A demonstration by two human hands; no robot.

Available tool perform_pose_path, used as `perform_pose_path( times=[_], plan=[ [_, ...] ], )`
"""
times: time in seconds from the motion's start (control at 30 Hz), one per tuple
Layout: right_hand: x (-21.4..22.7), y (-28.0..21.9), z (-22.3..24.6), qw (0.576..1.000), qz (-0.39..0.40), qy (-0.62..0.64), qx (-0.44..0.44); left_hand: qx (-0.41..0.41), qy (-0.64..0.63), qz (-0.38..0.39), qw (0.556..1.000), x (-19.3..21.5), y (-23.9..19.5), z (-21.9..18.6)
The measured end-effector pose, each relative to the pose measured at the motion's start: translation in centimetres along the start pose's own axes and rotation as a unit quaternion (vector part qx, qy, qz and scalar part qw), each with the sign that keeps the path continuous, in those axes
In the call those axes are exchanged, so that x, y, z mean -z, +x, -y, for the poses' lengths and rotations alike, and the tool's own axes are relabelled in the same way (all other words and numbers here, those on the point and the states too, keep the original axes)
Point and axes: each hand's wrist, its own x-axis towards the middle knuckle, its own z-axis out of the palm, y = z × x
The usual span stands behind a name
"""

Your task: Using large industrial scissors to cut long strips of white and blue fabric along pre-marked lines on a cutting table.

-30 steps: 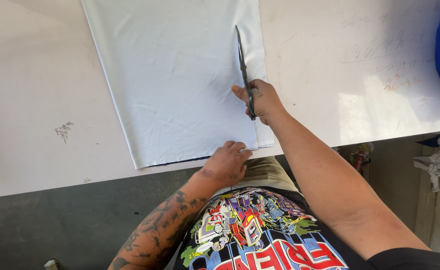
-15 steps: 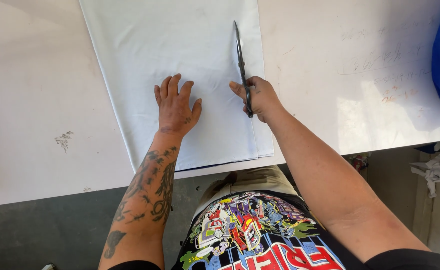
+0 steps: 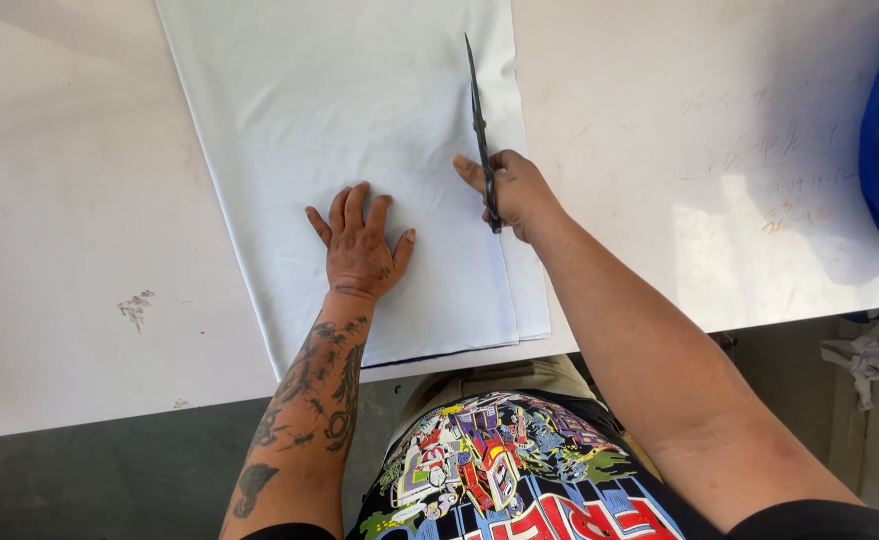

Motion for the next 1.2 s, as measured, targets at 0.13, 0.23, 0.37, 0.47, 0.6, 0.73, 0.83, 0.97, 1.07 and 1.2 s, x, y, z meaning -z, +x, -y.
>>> perform_pose_path(
  times=[0.13, 0.23, 0.37, 0.47, 0.6, 0.73, 0.83, 0.97, 1.07, 1.2],
  plan=[
    [-0.2, 1.9, -2.1, 1.000, -0.001, 0.015, 0.024, 0.012, 0.004, 0.005, 1.000, 0.2, 0.1, 0.0],
    [0.3, 1.0, -1.1, 1.000, 0.001, 0.019, 0.012, 0.011, 0.004, 0.006, 1.000, 0.1, -0.1, -0.2],
    [0.4, 1.0, 2.4, 0.999, 0.004, 0.033, 0.001, 0.016, 0.004, 0.016, 1.000, -0.1, 0.1, -0.1],
    [0.5, 1.7, 3.9, 1.000, 0.000, 0.029, 0.011, 0.017, 0.002, 0.021, 1.000, 0.0, 0.1, -0.1],
    [0.3, 3.4, 2.4, 0.999, 0.002, 0.017, 0.031, 0.025, 0.001, 0.028, 0.999, -0.3, 0.2, 0.0],
    [0.2, 4.7, 0.6, 0.999, -0.005, 0.015, 0.037, 0.015, -0.002, 0.018, 1.000, -0.1, -0.1, 0.0],
    [0.2, 4.4, 2.9, 0.999, -0.001, 0.026, 0.026, 0.009, -0.001, 0.012, 1.000, -0.2, 0.4, 0.2],
    [0.5, 4.8, 6.1, 1.000, -0.003, 0.026, 0.017, 0.010, 0.006, 0.018, 1.000, -0.6, 0.3, 0.3],
    [0.2, 6.2, 5.8, 0.999, -0.002, 0.037, 0.024, 0.006, 0.004, 0.009, 1.000, -0.7, 0.2, 0.4],
    [0.4, 8.4, 3.5, 0.998, -0.006, 0.020, 0.053, 0.015, 0.007, 0.015, 1.000, -0.9, 0.0, 0.5]
  ],
)
